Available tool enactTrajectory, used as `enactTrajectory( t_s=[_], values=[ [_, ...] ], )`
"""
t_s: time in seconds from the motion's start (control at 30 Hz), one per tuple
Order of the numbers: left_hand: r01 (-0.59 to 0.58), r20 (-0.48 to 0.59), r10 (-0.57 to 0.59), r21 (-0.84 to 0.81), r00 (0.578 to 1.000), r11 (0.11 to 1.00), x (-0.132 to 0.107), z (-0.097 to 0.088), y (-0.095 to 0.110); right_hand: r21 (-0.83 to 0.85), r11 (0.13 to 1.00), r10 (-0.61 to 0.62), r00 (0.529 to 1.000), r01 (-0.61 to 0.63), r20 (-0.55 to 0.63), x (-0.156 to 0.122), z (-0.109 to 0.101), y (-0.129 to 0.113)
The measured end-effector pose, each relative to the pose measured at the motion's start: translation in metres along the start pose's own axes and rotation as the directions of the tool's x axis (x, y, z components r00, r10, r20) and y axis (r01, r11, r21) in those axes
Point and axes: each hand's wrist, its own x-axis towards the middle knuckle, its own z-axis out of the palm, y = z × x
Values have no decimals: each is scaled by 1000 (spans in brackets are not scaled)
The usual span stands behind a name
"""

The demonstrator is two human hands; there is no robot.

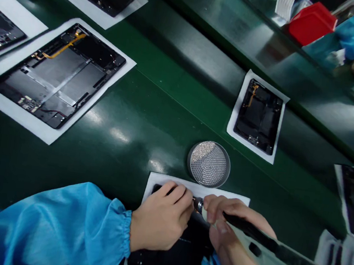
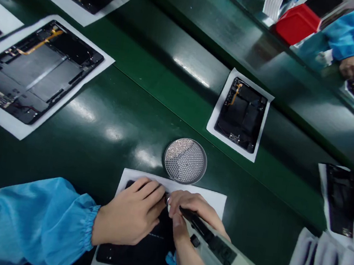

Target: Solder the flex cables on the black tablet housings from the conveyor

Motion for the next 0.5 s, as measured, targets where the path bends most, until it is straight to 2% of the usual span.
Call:
enactTrajectory(
  t_s=[0.13,0.3,0.4,0.5],
  values=[
    [0,-30,0,-10,1000,1000,1,0,0,15,1000,22,1000,-22,5,3,-1,-2],
    [25,-156,-36,-74,987,997,2,3,-4,32,998,63,997,-62,-37,6,-1,-21],
    [53,-194,-90,-189,977,981,4,3,-7,58,995,86,994,-82,-67,5,-1,-34],
    [90,-179,-156,-332,971,939,5,0,-10,43,994,107,991,-104,-82,2,-1,-38]
  ],
)
